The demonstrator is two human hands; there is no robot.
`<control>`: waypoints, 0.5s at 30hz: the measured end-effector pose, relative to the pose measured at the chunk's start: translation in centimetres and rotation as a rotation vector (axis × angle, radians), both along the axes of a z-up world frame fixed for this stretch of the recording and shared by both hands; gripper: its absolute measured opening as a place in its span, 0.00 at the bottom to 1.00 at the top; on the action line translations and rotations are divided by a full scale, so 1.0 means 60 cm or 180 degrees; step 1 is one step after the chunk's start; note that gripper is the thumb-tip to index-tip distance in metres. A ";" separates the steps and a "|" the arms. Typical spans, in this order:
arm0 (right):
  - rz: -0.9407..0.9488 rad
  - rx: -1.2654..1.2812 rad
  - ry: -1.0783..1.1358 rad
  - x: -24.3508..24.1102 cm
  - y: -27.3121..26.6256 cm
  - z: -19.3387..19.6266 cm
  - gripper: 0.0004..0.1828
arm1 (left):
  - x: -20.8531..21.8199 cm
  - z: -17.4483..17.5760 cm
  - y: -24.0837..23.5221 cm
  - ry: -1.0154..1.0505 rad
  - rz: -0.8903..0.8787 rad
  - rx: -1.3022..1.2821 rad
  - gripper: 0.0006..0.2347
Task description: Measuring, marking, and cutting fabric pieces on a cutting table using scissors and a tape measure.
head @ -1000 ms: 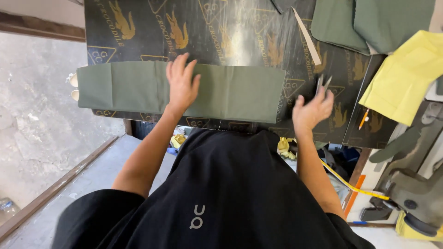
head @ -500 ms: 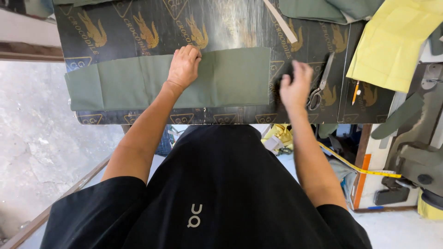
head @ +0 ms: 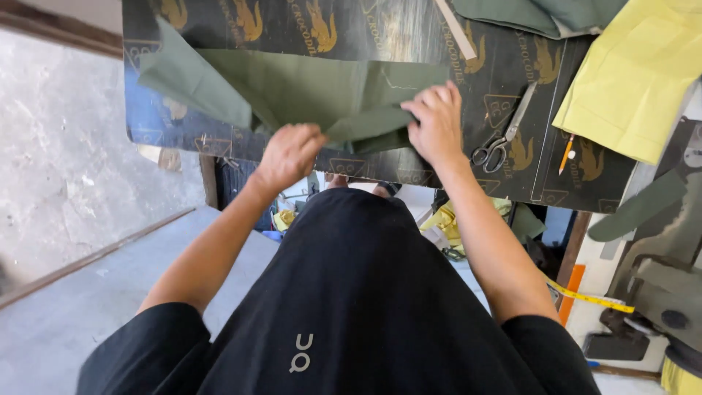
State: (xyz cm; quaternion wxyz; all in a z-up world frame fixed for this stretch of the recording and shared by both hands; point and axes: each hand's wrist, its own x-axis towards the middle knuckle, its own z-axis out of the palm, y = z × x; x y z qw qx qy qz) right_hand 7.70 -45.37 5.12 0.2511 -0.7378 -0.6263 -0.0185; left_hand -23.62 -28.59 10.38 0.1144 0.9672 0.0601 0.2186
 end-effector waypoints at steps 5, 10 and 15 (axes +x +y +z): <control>0.0180 -0.0804 0.0284 -0.090 -0.198 -0.026 0.28 | -0.088 0.003 -0.117 0.0546 0.0431 -0.1156 0.09; 0.0097 -0.1274 0.1438 -0.094 -0.202 0.002 0.26 | -0.053 -0.034 -0.061 0.0521 0.1241 -0.1345 0.10; -0.2291 -0.1002 0.1858 -0.047 -0.027 0.072 0.31 | 0.013 -0.099 0.114 0.0889 0.1524 -0.1088 0.23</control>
